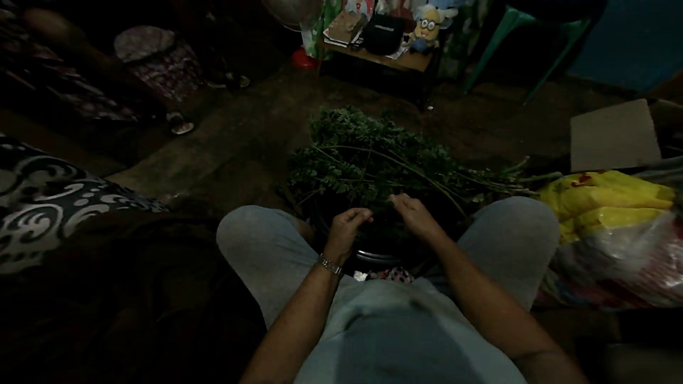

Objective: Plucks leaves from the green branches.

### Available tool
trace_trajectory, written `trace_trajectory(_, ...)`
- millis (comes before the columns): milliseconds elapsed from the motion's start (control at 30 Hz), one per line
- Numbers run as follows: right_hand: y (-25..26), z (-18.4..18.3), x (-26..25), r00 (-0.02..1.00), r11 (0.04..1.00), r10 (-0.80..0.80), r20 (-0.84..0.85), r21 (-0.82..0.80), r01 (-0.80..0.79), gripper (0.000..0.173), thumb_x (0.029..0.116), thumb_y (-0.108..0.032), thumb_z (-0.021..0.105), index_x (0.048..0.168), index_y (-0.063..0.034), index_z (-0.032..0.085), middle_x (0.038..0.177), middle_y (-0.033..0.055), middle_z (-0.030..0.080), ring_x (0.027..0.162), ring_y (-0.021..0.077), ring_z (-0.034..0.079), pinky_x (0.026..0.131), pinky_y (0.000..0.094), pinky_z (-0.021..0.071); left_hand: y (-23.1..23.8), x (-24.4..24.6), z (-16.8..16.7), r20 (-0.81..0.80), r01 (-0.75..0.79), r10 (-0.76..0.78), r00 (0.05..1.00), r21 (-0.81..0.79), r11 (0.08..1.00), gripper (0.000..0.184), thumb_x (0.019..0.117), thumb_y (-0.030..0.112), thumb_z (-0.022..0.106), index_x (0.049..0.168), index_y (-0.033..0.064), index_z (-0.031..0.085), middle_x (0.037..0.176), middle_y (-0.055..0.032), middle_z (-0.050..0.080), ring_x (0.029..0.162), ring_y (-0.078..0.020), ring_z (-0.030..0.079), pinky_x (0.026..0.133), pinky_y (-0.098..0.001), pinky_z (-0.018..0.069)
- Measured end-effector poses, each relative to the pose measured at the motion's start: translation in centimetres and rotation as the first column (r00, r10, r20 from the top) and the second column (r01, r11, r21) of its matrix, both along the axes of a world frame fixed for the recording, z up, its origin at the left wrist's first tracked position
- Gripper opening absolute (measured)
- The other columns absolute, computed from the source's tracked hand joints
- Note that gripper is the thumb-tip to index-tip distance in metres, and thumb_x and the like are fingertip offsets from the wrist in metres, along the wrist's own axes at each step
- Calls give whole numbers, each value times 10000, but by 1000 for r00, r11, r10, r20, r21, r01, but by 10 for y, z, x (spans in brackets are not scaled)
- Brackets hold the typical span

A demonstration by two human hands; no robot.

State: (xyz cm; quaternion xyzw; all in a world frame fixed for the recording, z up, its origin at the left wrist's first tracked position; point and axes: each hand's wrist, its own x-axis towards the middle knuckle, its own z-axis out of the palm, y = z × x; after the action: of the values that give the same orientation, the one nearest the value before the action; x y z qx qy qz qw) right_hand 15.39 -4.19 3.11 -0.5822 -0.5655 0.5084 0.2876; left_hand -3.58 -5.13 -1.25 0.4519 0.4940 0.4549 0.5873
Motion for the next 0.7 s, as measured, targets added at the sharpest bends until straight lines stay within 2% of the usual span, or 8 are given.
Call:
trace_trajectory(67,0,-2,-2,996,1000,7,-90,-20,-9,307,1083,-176,490,1231,50,637,1297,172,593,1133,191,595,975,354,496,0,0,0,3,15,-15,1000,11,1000,164,1008,73,572,933,29,711,842,21,699,799,-46,641,774,-222,530)
trace_trajectory(167,1,-4,-5,993,999,15,-118,-28,-19,250,1070,-110,505,1192,59,644,1291,157,602,1117,149,600,959,310,506,-1,-1,1,-17,54,-53,998,20,998,153,1004,76,576,946,34,711,836,29,697,801,-43,645,783,-225,533)
trace_trajectory(233,1,-6,-6,991,999,-6,-131,-36,1,203,1053,-87,536,1132,61,650,1226,141,612,1064,128,597,921,290,508,-2,-1,0,-24,67,-66,998,21,998,155,1005,75,573,946,37,711,831,35,698,793,-37,645,778,-220,532)
trace_trajectory(267,1,-6,-6,990,999,-21,-142,-43,16,177,1044,-77,551,1097,57,654,1196,133,615,1040,122,596,901,284,510,-2,-1,0,-25,71,-70,997,23,997,155,1004,72,574,940,37,711,829,34,698,792,-38,647,778,-221,534)
trace_trajectory(367,0,-6,-6,994,999,-44,-104,-10,43,111,1005,-7,569,1029,64,650,1260,156,582,1102,166,583,929,311,506,-3,0,2,-36,79,-78,996,29,996,156,1001,68,572,937,35,711,835,33,696,808,-41,651,796,-230,539)
trace_trajectory(500,0,-1,-5,988,992,-77,132,111,63,244,1053,-75,523,1183,102,629,1327,249,568,1226,341,562,1063,483,444,-2,0,3,-71,75,-73,995,22,997,153,1008,77,567,952,33,703,839,33,688,793,-38,635,774,-226,527)
trace_trajectory(600,3,-4,0,991,992,-91,103,102,81,288,1087,-136,477,1198,56,662,1336,218,588,1215,299,584,1044,436,471,-2,-1,6,-84,61,-61,995,2,998,163,1014,81,563,957,27,705,853,26,688,799,-39,629,772,-222,519)
trace_trajectory(700,4,-4,1,996,999,-30,81,34,27,373,1113,-186,401,1312,36,625,1446,237,517,1309,334,526,1088,473,433,-2,-2,7,-70,53,-52,996,1,999,171,1018,81,557,960,24,706,847,22,690,793,-42,631,764,-222,523)
